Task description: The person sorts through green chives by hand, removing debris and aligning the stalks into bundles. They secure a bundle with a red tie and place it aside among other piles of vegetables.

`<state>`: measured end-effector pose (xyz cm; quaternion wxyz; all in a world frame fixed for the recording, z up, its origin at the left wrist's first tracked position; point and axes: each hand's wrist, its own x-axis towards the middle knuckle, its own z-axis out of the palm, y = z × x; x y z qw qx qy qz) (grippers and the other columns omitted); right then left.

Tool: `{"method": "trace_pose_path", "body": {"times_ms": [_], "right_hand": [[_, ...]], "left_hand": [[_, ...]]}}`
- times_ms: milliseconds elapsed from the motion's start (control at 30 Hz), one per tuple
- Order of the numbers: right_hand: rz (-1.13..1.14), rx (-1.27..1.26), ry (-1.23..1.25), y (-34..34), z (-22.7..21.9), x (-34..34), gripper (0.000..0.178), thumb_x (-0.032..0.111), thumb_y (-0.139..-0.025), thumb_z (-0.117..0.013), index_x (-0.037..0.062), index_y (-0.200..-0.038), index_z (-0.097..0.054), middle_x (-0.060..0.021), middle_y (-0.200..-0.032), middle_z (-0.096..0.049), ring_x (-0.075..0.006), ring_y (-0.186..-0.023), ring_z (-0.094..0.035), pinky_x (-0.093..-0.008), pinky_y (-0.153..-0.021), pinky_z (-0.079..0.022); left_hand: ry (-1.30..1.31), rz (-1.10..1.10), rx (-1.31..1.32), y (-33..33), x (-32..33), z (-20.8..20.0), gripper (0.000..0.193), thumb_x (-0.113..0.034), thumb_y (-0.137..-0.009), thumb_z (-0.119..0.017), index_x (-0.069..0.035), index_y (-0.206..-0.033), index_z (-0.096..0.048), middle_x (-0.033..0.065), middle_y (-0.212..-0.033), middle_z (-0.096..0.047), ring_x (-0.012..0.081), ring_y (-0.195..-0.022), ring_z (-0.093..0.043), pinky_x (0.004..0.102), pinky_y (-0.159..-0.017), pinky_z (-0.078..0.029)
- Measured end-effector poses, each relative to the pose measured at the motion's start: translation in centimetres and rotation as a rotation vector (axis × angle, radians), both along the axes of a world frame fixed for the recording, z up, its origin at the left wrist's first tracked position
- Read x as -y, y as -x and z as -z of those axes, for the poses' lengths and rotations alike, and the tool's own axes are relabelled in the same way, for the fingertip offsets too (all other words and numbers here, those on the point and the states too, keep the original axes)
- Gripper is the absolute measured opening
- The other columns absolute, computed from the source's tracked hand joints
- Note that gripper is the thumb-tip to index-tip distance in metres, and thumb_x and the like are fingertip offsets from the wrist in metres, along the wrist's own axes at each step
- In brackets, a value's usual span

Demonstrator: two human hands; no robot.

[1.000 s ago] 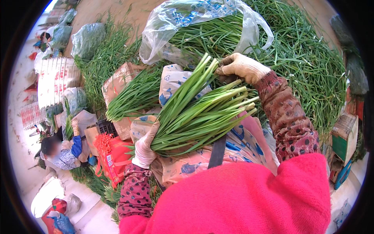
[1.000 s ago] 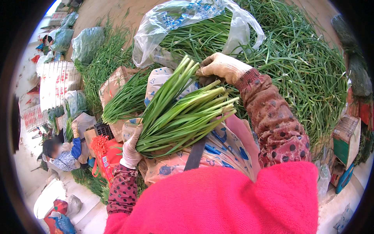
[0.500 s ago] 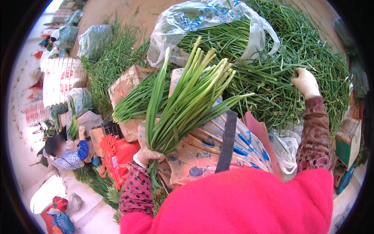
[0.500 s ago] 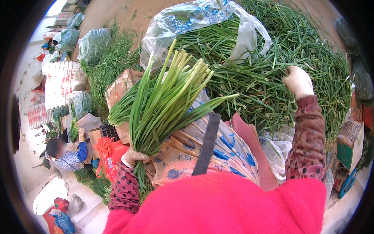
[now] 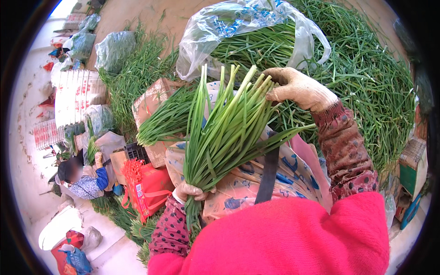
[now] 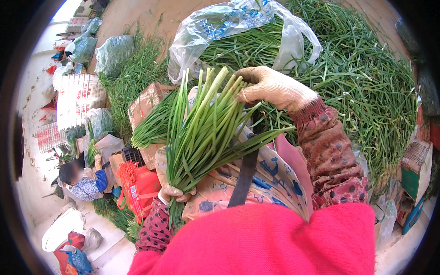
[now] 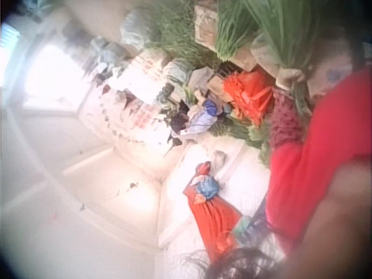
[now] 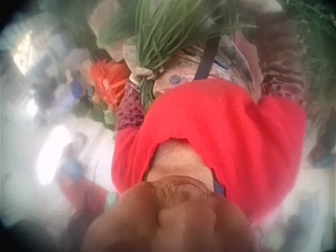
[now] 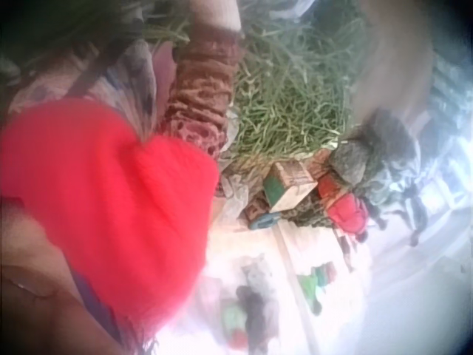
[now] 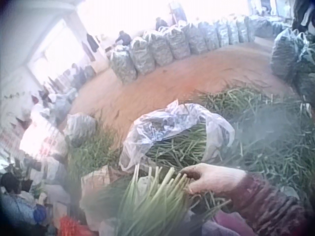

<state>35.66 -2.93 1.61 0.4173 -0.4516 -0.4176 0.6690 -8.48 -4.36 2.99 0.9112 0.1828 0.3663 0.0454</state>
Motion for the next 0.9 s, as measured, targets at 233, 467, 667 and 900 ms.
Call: {"method": "trace_pose_path", "body": {"times_ms": [233,467,667,900], "right_hand": [[-0.059,0.148,0.152,0.0,-1.7,0.5,0.039,0.02,-0.085,-0.066,-0.0026,-0.116,-0.061,-0.0045,-0.1,-0.067,-0.0112,-0.091,-0.06,-0.0256,-0.086,-0.048],[-0.12,0.339,0.133,-0.5,-1.6,1.0,0.042,0.011,-0.075,-0.061,-0.0065,-0.113,-0.062,-0.0053,-0.092,-0.067,-0.0118,-0.081,-0.06,-0.026,-0.078,-0.049],[-0.073,0.101,0.183,0.0,-4.3,3.8,0.043,0.02,-0.083,-0.07,-0.0027,-0.118,-0.061,-0.0031,-0.098,-0.067,-0.008,-0.086,-0.059,-0.0239,-0.077,-0.049],[0.02,0.33,0.268,0.3,-3.6,5.3,0.035,0.017,-0.078,-0.072,-0.0022,-0.107,-0.069,-0.0048,-0.082,-0.07,-0.0116,-0.076,-0.063,-0.0262,-0.072,-0.051]], "left_hand": [[0.021,0.077,0.009,0.4,-0.9,1.2,0.07,-0.008,-0.07,-0.073,0.002,-0.134,-0.044,0.0251,-0.105,-0.063,0.0161,-0.052,-0.048,0.0247,-0.044,-0.036],[0.05,0.061,-0.015,-0.2,-0.6,0.9,0.075,-0.005,-0.07,-0.074,-0.001,-0.138,-0.042,0.0246,-0.11,-0.062,0.0215,-0.079,-0.061,0.0244,-0.047,-0.04],[-0.029,0.061,-0.107,-0.5,-0.4,0.5,0.07,-0.002,-0.069,-0.073,0.0,-0.133,-0.046,0.0179,-0.104,-0.062,0.0196,-0.07,-0.059,0.0257,-0.048,-0.043],[-0.18,0.087,-0.207,-1.8,0.2,-0.5,0.069,-0.005,-0.066,-0.077,0.0,-0.129,-0.049,0.0108,-0.095,-0.063,0.0158,-0.061,-0.056,0.0265,-0.049,-0.045]]}}
